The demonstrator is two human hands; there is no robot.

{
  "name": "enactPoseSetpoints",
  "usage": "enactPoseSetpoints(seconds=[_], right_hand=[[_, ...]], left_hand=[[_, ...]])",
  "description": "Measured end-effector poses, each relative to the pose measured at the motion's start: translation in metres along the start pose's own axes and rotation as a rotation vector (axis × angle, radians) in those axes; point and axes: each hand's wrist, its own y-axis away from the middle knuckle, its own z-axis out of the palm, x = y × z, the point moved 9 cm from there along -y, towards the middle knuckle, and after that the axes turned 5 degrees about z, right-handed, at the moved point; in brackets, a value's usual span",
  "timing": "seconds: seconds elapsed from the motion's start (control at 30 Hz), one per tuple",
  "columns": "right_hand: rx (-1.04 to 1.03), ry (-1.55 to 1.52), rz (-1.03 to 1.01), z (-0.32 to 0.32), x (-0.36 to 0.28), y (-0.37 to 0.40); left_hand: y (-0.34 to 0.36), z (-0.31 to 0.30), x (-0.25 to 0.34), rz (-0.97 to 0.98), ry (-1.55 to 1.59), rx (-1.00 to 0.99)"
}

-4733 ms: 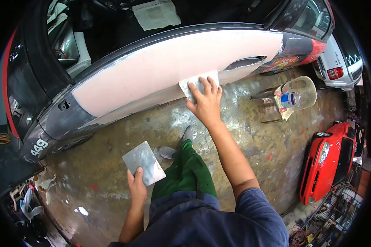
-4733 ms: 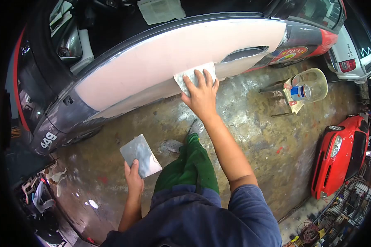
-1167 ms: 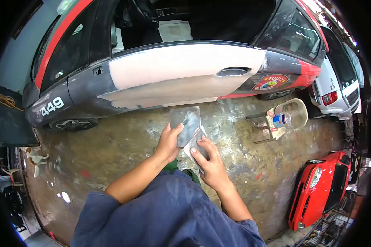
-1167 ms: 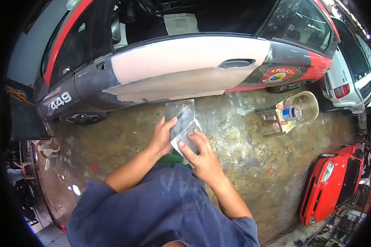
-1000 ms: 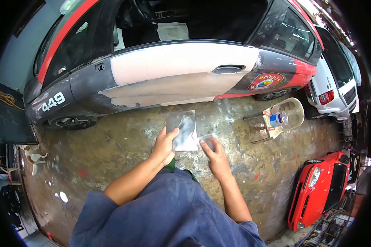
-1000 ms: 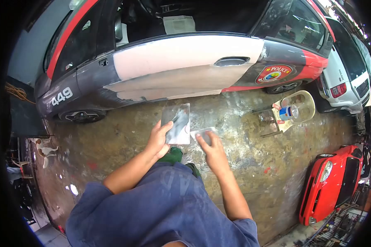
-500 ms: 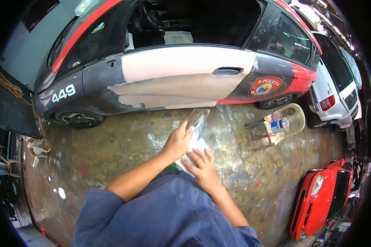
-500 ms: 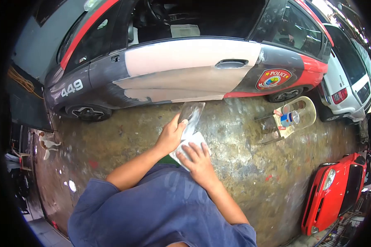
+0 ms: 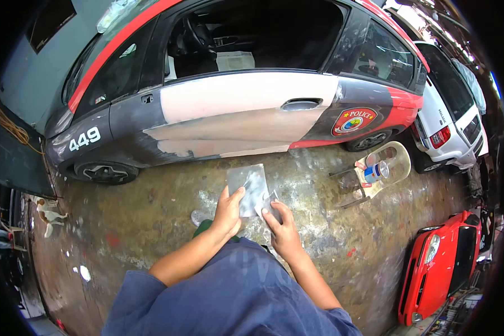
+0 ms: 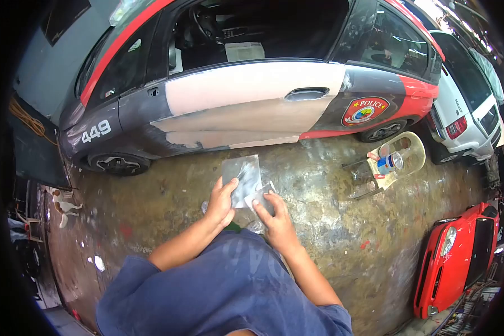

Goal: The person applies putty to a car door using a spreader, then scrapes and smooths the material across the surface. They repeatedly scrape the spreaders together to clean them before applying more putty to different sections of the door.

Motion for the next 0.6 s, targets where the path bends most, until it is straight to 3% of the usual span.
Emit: enactPoseSetpoints(seconds=[0.07,0.13,0.23,0.27,0.43,0.53,0.6], right_hand=[[-0.132,0.067,0.128,0.018,0.035,0.001],[-0.216,-0.025,0.286,0.045,0.087,0.014],[0.083,-0.719,0.85,0.063,0.141,0.019],[0.252,-1.305,0.973,0.077,0.138,0.009],[0.151,-2.016,0.71,0.079,0.086,-0.095],[0.087,-2.166,0.582,0.073,0.052,-0.136],[0.144,-2.163,0.608,0.075,0.044,-0.154]], left_hand=[[0.002,-0.011,0.012,-0.079,0.04,0.065],[0.007,0.001,0.063,0.024,0.021,0.036],[-0.012,-0.016,0.12,0.26,-0.147,-0.007],[-0.017,-0.03,0.132,0.295,-0.177,-0.012],[-0.035,-0.095,0.166,0.283,-0.244,0.052],[-0.047,-0.133,0.178,0.24,-0.297,0.104],[-0.057,-0.154,0.185,0.251,-0.308,0.104]])
